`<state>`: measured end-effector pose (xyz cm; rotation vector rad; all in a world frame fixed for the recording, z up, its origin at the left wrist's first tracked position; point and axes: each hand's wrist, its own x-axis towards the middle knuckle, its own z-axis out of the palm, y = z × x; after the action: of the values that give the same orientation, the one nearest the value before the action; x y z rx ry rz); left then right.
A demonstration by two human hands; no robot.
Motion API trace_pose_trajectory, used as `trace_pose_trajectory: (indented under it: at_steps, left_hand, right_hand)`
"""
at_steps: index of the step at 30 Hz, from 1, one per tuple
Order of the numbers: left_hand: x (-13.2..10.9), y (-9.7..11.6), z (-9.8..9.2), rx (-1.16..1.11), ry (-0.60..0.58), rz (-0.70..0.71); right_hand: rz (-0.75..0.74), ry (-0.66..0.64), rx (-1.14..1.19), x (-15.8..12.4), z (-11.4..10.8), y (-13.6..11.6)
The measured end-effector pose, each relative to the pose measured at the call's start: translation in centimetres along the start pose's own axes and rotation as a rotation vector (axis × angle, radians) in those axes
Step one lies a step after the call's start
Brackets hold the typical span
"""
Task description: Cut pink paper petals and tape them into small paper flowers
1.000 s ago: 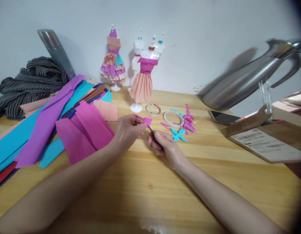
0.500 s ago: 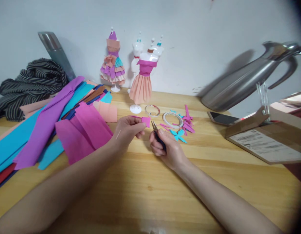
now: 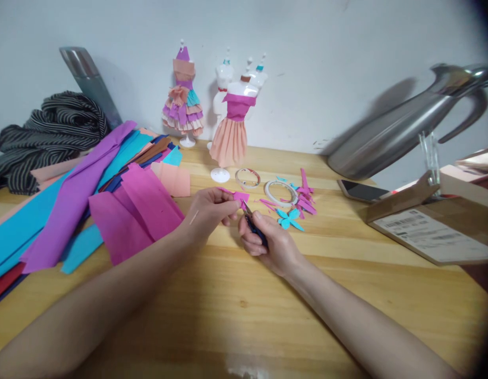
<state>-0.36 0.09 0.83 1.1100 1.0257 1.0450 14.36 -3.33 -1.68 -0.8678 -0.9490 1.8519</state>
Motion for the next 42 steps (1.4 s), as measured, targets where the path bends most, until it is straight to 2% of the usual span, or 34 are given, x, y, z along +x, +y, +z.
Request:
trace_pose_trajectory:
  at_steps: [9, 13, 18, 23, 26, 29, 31, 37, 42]
  left_hand:
    - [-0.3, 1.0, 0.4, 0.047, 0.112, -0.028]
    - [-0.5, 1.4, 0.8, 0.06, 0.147, -0.016]
    - [-0.4, 1.1, 0.5, -0.034, 0.088, -0.041]
    - [-0.1, 0.6, -0.1, -0.174, 0.031, -0.084]
    - [0.0, 0.6, -0.2, -0.205, 0.045, -0.096]
    - [0.1, 0.5, -0.2, -0.188, 0.044, -0.081]
    - [0.2, 0.4, -0.3, -0.173, 0.042, -0.058]
    - [0.3, 0.0, -0.4, -0.146, 0.03, -0.024]
    - [0.1, 0.2, -0.2, -0.092, 0.018, -0.026]
  right_hand:
    - [-0.088, 0.146, -0.167, 0.2, -0.1, 0.1]
    - [-0.137, 0.182, -0.34, 0.2, -0.4, 0.5]
    - [-0.25, 0.226, -0.592, 0.3, -0.9, 0.5]
    - [-0.358, 0.27, -0.728, 0.5, -1.0, 0.0]
    - [-0.292, 0.227, -0.514, 0.6, -1.0, 0.1]
    - [-0.102, 0.088, -0.16, 0.5, -0.8, 0.1]
    - [-0.005, 0.014, -0.012, 0.4, -0.6, -0.1]
    - [0.122, -0.07, 0.101, 0.3, -0.8, -0.3]
    - [0.105, -0.071, 0.075, 0.3, -0.7, -0.1]
